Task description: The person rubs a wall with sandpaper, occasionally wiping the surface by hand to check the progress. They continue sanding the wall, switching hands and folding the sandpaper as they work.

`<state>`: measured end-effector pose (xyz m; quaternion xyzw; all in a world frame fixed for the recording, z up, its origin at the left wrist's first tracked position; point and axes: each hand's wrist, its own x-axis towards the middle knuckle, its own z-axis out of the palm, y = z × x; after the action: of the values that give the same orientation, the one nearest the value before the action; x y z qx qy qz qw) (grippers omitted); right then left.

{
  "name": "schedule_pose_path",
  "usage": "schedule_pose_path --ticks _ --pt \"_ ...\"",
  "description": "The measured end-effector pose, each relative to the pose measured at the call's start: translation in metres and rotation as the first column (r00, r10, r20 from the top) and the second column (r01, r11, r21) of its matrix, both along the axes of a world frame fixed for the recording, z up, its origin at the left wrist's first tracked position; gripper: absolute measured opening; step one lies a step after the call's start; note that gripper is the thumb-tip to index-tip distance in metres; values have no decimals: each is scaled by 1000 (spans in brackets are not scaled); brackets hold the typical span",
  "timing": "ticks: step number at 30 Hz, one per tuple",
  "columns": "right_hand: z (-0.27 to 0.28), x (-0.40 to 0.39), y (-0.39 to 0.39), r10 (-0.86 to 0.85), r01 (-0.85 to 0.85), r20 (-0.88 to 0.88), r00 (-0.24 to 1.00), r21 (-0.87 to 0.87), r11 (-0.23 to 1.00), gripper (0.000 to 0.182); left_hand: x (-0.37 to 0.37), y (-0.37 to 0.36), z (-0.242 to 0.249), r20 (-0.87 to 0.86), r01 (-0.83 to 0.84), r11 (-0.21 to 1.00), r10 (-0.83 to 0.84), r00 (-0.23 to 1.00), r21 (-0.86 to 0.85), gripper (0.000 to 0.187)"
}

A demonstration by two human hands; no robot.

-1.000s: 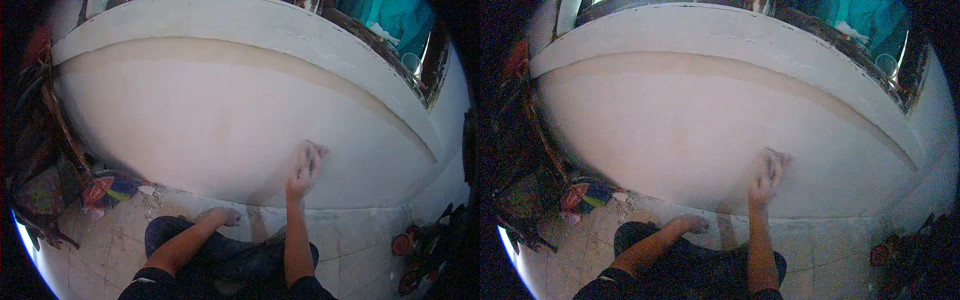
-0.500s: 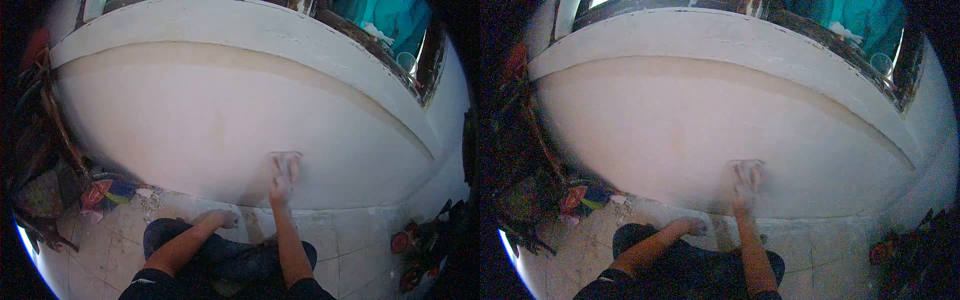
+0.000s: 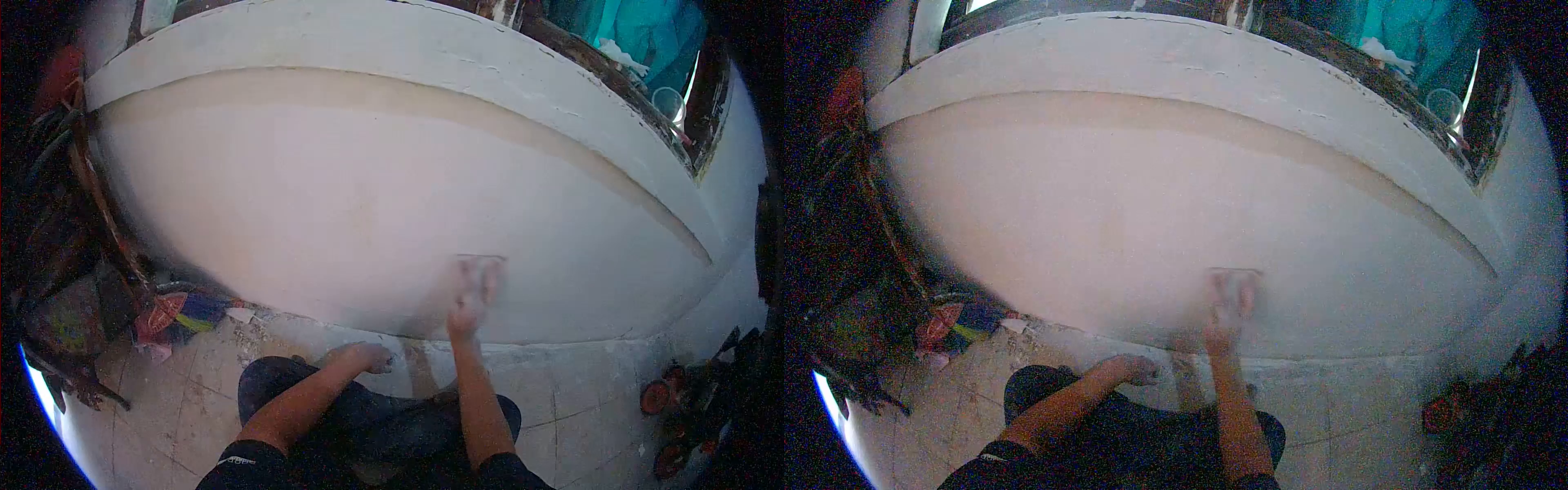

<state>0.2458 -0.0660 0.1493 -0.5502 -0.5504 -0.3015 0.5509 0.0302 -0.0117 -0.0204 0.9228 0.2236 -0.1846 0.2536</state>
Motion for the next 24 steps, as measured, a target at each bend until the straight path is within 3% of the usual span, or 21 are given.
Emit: schedule_pose_path --ticks 2,3,5,6,8,9,11,12,14,17,21,23,24 --pt "55 -44 -8 75 6 286 955 -271 963 40 -3 -3 14 -38 -1 999 3 999 32 42" --pt "61 -40 0 76 2 285 955 -264 964 40 -4 -2 18 -40 -5 999 6 999 39 42" --pt "70 -22 8 -119 193 394 911 -151 970 42 -8 -3 23 3 -34 999 34 999 14 42" --pt "74 -11 7 -115 187 392 913 -151 971 42 -10 -1 19 1 -39 999 39 999 16 42" --pt "79 15 2 -218 219 162 962 12 976 45 -10 -2 6 69 -2 999 -1 998 51 42" --pt "74 24 -2 -218 220 163 962 8 976 45 -9 -3 13 69 -2 999 -1 998 48 42" --pt "54 39 -10 -142 146 -55 988 76 986 46 -7 -8 32 -23 -66 997 67 998 41 43" --pt "48 37 -12 -144 148 -54 988 74 986 46 -4 -5 22 -22 -64 997 64 998 39 43" --pt "33 15 -15 -113 115 30 993 -91 989 45 2 3 -13 -37 25 999 -23 999 44 44" --pt "20 -22 -11 -40 82 137 990 -321 943 49 3 2 -14 -59 24 1000 -23 998 17 46" --pt "77 -44 0 26 13 178 984 -214 977 51 -11 -6 2 34 -69 996 67 997 59 47" --pt "88 -25 2 -111 113 95 989 -16 993 49 -13 -4 14 35 -38 999 36 999 38 48" --pt "87 -14 -2 -111 113 95 989 -15 993 49 -11 -2 11 36 -38 999 36 999 38 48"
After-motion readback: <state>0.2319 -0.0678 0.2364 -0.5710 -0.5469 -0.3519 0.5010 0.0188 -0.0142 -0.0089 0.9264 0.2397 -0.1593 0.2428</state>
